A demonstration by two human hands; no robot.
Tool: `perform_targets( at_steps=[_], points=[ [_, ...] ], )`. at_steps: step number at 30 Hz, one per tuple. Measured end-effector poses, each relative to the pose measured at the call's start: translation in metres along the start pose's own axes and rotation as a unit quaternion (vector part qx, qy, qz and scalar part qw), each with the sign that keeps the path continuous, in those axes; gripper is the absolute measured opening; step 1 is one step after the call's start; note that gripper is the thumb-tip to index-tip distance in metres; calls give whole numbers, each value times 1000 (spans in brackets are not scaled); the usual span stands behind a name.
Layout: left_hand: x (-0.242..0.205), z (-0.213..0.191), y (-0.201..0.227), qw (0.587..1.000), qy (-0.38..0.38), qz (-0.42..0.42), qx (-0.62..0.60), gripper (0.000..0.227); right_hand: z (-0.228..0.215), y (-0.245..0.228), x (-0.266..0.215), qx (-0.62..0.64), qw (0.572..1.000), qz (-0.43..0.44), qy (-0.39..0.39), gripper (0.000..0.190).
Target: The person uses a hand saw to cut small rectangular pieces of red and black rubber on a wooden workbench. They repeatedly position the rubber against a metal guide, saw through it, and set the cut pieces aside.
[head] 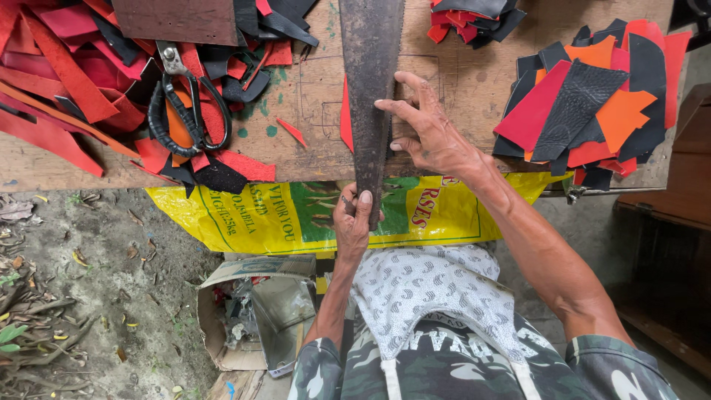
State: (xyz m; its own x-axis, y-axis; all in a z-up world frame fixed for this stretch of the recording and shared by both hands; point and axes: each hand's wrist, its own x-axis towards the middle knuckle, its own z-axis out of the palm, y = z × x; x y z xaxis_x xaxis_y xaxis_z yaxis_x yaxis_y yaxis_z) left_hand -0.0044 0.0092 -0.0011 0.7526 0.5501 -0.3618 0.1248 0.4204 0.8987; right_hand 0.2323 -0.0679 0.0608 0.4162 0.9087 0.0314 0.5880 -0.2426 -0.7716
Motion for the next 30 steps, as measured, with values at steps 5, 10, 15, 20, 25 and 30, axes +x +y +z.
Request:
perform_targets(
  at_steps=[5,10,15,20,25,30],
  points=[
    [0,1,0,1000,8,-8,1,28,2,1,0,-15,1000,-5,-3,75],
    [0,-1,0,1000,7,-5,9,29,2,0,0,-21,1000,10,-14,75],
    [2,-4,-2,1000,-6,-7,5,29,-1,-6,5,-22,1000,3,-15,66],
    [1,-4,8,999,-13,-30,5,28,14,-23,13,-116,993,31,11,57],
    [-15,-28,67,948,39,137,285,47,17,-31,22,-146,988,38,16,64],
    [7,-37,123,863,99,290,402,49,13,-33,25,-134,990,49,-1,93]
  ],
)
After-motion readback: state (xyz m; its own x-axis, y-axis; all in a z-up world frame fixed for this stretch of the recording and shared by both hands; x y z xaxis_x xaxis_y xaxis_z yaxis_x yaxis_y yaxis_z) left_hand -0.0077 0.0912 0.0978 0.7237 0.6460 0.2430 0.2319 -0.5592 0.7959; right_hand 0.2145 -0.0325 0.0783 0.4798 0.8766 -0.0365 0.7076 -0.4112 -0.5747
